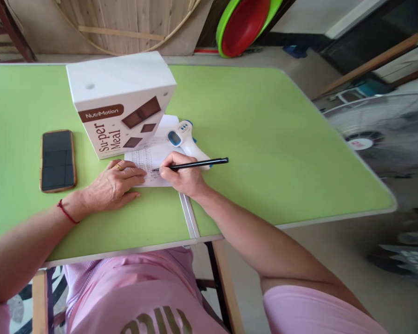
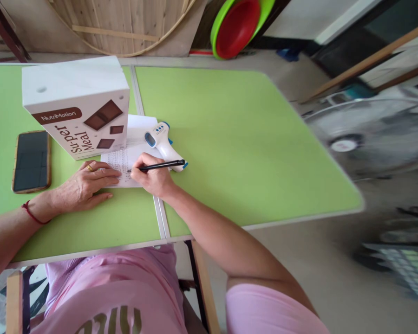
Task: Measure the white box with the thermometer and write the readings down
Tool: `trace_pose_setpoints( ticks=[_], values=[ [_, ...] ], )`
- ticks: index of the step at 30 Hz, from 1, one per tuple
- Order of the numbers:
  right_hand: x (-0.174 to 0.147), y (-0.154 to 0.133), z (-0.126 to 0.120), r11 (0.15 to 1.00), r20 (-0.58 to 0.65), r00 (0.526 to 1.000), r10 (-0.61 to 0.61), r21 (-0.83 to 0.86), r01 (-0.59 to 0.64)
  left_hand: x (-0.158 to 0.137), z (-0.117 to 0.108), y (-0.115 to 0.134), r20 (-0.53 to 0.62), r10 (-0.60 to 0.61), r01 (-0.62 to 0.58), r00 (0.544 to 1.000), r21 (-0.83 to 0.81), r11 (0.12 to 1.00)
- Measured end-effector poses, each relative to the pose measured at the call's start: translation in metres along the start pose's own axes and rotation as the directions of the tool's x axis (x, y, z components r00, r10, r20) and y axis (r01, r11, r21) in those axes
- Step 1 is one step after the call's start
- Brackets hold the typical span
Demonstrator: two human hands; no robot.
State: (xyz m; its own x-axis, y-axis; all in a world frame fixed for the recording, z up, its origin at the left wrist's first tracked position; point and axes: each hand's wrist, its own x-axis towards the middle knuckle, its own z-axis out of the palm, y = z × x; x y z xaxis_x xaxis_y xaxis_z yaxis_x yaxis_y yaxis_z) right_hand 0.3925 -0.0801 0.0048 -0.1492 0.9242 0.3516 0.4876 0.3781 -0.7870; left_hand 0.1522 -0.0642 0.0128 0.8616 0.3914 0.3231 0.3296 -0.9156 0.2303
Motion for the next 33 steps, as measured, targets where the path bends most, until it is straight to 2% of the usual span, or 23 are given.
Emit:
trace_pose_setpoints(
  ticks=[10,21,24,26,27,28,29,31,32,33],
  values=[
    [0.001,0.000,-0.001,1.000,0.003,1.000,0.015,-0.003,-0.015,0.000,-0.001,0.001,0.028,-0.023,0.024,0.999,-0.022,0.999],
    [-0.002,-0.003,-0.002,1.000,-0.217,0.976,-0.011,0.006,0.013,0.000,0.001,0.000,0.009,-0.013,0.013,1.000,-0.020,1.000],
    [-0.002,-0.003,-0.004,1.000,-0.166,0.986,-0.005,0.011,0.007,0.002,-0.001,0.000,-0.023,0.000,-0.001,1.000,-0.030,1.000],
    [-0.002,-0.002,-0.007,1.000,-0.108,0.994,-0.019,-0.023,0.017,0.003,-0.005,0.002,-0.113,0.000,-0.003,0.994,-0.032,0.999],
    [-0.002,-0.001,-0.008,0.999,-0.075,0.997,-0.025,-0.044,0.022,0.004,-0.008,0.003,-0.210,-0.007,0.002,0.978,-0.023,1.000],
    [-0.002,0.000,-0.008,0.998,-0.038,0.999,-0.024,-0.062,0.022,0.004,-0.011,0.004,-0.337,-0.021,0.018,0.941,-0.012,1.000],
    [-0.002,0.002,-0.008,0.997,0.000,1.000,-0.021,-0.077,0.021,0.004,-0.013,0.004,-0.478,-0.045,0.048,0.877,-0.007,0.999],
    [-0.003,0.005,-0.007,0.995,0.081,0.997,-0.010,-0.098,0.018,0.004,-0.015,0.004,-0.710,-0.127,0.135,0.692,-0.046,0.990],
    [-0.003,0.007,-0.005,0.994,0.116,0.993,-0.007,-0.112,0.020,0.003,-0.015,0.002,-0.773,-0.184,0.180,0.607,-0.091,0.979],
    [-0.004,0.009,-0.003,0.991,0.145,0.989,-0.009,-0.129,0.028,0.001,-0.014,-0.001,-0.802,-0.249,0.227,0.543,-0.145,0.963]
  ],
)
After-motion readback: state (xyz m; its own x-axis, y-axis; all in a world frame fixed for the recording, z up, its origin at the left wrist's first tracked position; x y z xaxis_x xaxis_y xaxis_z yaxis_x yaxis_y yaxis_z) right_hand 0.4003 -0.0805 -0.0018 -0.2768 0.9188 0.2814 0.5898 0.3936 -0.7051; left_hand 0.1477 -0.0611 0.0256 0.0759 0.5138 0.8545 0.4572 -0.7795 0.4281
